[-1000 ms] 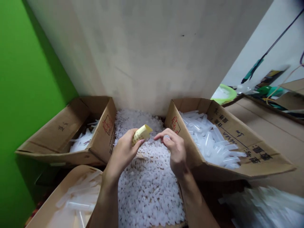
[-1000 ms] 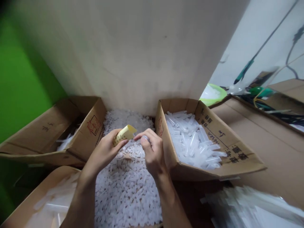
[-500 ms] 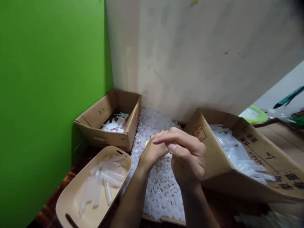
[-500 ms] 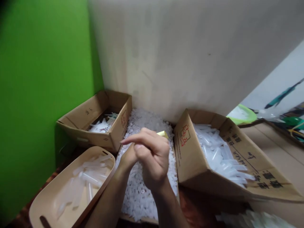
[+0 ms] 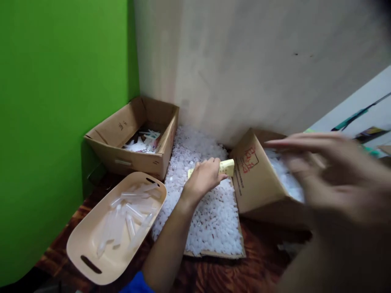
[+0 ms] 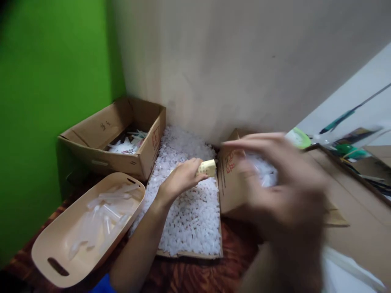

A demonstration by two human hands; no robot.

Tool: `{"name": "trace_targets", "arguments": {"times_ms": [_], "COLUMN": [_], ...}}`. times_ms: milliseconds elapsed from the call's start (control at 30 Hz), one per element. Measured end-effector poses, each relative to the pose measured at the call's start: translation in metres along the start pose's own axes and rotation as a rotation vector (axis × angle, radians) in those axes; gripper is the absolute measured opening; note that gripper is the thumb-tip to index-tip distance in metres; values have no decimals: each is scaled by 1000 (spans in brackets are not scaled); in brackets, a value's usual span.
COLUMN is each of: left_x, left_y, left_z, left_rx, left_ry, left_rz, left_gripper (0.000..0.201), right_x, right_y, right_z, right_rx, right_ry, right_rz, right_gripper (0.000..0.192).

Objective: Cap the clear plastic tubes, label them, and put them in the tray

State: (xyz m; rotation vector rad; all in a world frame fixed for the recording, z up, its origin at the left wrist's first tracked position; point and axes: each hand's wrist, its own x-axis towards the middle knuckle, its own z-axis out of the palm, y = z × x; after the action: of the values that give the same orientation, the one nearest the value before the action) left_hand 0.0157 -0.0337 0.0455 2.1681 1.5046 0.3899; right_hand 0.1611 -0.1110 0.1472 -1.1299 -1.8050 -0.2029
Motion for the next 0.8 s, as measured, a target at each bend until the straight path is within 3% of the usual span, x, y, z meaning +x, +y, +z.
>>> {"name": "trace_targets", "arguments": {"times_ms": [67,133,167,233,333,433,533,600,700,800], "left_x": [-1,0,1,3,5,3,1,1,2,4], "left_y": [-5,-11,-14,-18,-13,-1,13,18,19,14], "left_z": [2,5,6,9,12,22,41,55,70,75], "left_rx": [10,22,29,43,46,23,4,-14,-55,-102], "left_ry": [18,36,49,89,87,-91,-282,-348,-371,-351], "left_rz": [49,65,71,76,88,117,111,106,104,94], "left_gripper": [29,29,29,32,28,11,26,35,36,37], "right_x": [6,-1,-8,-26,-46,-50,-46,-42,-37,-34], "right_y": [50,101,124,160,184,181,170,162,150,130], "right_z": [-34,-51,-53,-51,-40,-35,-36,-37,-36,-31], "right_rx": [-263,-329,-223,-154,-81,-82,-244,-339,-438,-427], "right_ry": [74,-124,-333,-487,-676,-867,-780,-663,-432,-116], "right_rz": [217,390,443,504,591,765,895,897,780,551], "right_gripper": [18,15,15,23,19,15,18,20,30,32]}}
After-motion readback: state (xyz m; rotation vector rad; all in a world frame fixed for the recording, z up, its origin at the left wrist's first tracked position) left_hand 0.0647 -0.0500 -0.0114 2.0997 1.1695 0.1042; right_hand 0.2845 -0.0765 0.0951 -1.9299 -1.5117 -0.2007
